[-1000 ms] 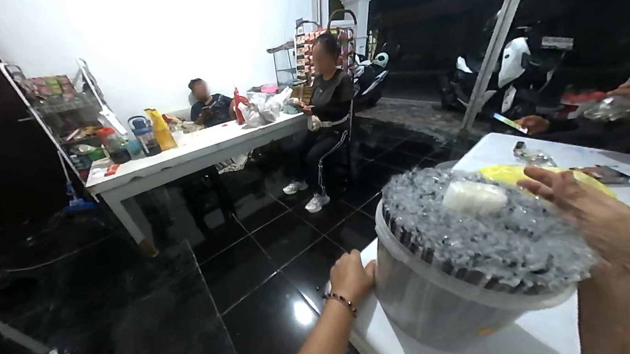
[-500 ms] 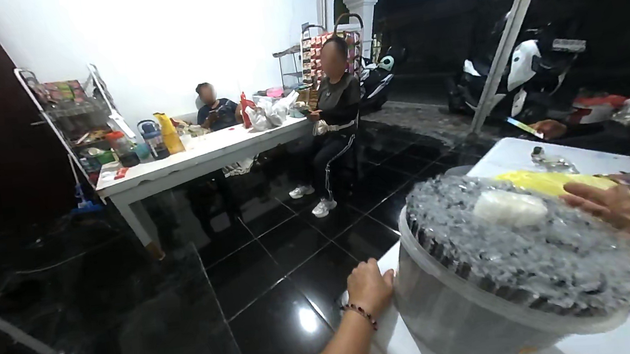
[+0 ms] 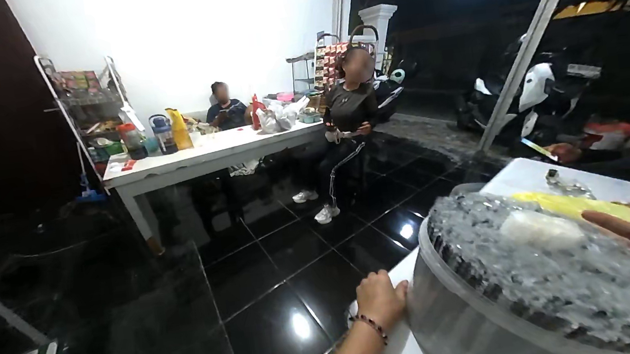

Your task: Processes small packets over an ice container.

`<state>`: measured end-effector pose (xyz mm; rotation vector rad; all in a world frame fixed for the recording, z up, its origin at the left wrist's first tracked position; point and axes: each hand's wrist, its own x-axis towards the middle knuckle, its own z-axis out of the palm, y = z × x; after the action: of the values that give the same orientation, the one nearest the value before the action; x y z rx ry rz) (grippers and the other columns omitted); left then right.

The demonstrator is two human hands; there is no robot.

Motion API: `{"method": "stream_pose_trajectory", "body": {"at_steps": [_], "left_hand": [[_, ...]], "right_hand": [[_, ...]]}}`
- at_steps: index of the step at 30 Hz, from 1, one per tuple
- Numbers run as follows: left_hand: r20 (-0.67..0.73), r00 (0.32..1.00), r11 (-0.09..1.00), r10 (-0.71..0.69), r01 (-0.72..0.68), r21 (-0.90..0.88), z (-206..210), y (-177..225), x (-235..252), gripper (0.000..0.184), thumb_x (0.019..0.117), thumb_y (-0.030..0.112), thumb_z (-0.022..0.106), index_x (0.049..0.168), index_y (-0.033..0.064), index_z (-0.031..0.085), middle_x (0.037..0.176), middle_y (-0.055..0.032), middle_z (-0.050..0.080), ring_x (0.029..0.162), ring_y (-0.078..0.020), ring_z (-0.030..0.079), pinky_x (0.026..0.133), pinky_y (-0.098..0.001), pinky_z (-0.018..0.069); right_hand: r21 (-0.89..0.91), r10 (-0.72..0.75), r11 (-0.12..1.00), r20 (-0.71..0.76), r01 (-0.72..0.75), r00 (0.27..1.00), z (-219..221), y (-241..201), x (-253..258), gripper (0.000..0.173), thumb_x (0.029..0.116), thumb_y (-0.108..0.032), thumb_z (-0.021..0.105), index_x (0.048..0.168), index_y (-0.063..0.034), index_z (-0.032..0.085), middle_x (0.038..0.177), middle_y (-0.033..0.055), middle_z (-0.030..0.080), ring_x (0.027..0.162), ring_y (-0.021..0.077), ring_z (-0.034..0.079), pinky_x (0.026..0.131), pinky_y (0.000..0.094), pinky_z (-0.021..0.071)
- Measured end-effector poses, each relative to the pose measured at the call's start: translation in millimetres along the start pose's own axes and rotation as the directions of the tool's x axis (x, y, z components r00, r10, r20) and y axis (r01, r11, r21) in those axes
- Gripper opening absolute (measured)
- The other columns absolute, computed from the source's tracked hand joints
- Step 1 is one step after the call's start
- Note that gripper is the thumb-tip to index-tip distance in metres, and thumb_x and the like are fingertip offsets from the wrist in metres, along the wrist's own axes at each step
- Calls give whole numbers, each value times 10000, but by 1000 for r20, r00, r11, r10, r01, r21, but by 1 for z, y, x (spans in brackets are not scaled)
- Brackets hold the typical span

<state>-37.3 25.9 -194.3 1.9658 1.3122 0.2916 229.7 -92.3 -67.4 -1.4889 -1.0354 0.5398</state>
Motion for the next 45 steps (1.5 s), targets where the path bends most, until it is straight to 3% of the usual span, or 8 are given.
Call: {"method": "stream_pose_trajectory", "body": {"at_steps": [4,8,13,24,29,35,42,45], "left_hand": [[7,1000,1000,-7,7,4,-1,1,0,528,1074,425,471,1321,-25,594,1318,-245,618,1255,-379,598,1043,-562,472],[4,1000,1000,-14,14,1,-1,1,-1,513,1072,417,479,1332,-10,594,1321,-237,619,1259,-373,596,1046,-556,471],[10,999,999,-36,36,28,-4,5,-4,489,1076,370,491,1364,-17,572,1354,-235,604,1284,-367,582,1070,-543,458],[2,998,995,-69,69,66,-10,12,-14,483,1083,365,478,1361,-19,574,1361,-228,606,1293,-360,579,1076,-536,454],[-13,998,996,-56,57,71,-8,11,-12,475,1076,356,490,1340,-27,589,1334,-239,620,1274,-372,591,1066,-548,460],[-41,998,993,-54,58,107,-6,13,-12,464,1072,347,510,1317,-36,600,1311,-251,629,1264,-382,595,1067,-552,454],[-157,987,995,26,-11,95,1,8,-11,383,1021,223,596,1306,-31,622,1255,-265,656,1233,-405,608,1071,-573,445],[-445,885,944,137,-253,-212,10,-16,-7,389,979,64,615,1313,-129,570,1216,-311,642,1159,-367,630,1045,-495,475]], "right_hand": [[31,14,999,14,-15,1000,4,-10,-7,647,1108,-379,-28,1510,-4,314,1356,9,549,1138,-87,551,949,141,454],[188,-3,982,-47,11,999,18,-21,-21,575,1127,-376,58,1417,-46,429,1201,-78,633,1020,-109,610,858,112,505],[309,-30,949,-110,62,994,31,-27,-35,527,1136,-372,165,1370,-62,521,1168,-61,675,1009,-35,654,867,174,542],[301,-17,950,-214,83,977,35,-25,-30,455,1131,-341,298,1303,-53,606,1021,-24,709,872,-4,667,781,162,540],[217,-10,974,-215,58,977,36,-26,-35,533,1131,-392,235,1351,-60,589,1211,-3,680,1031,8,645,904,197,500],[228,99,973,-232,-45,968,30,-21,-32,543,1123,-447,251,1358,-99,595,1224,1,674,1000,29,643,870,241,499],[349,119,937,-228,-34,966,32,-21,-26,450,1115,-368,365,1334,-64,614,1226,44,685,1035,76,653,902,286,520],[386,91,922,-201,-7,975,32,-18,-26,412,1103,-343,417,1314,-58,627,1197,47,689,1005,77,657,877,284,534]]}}
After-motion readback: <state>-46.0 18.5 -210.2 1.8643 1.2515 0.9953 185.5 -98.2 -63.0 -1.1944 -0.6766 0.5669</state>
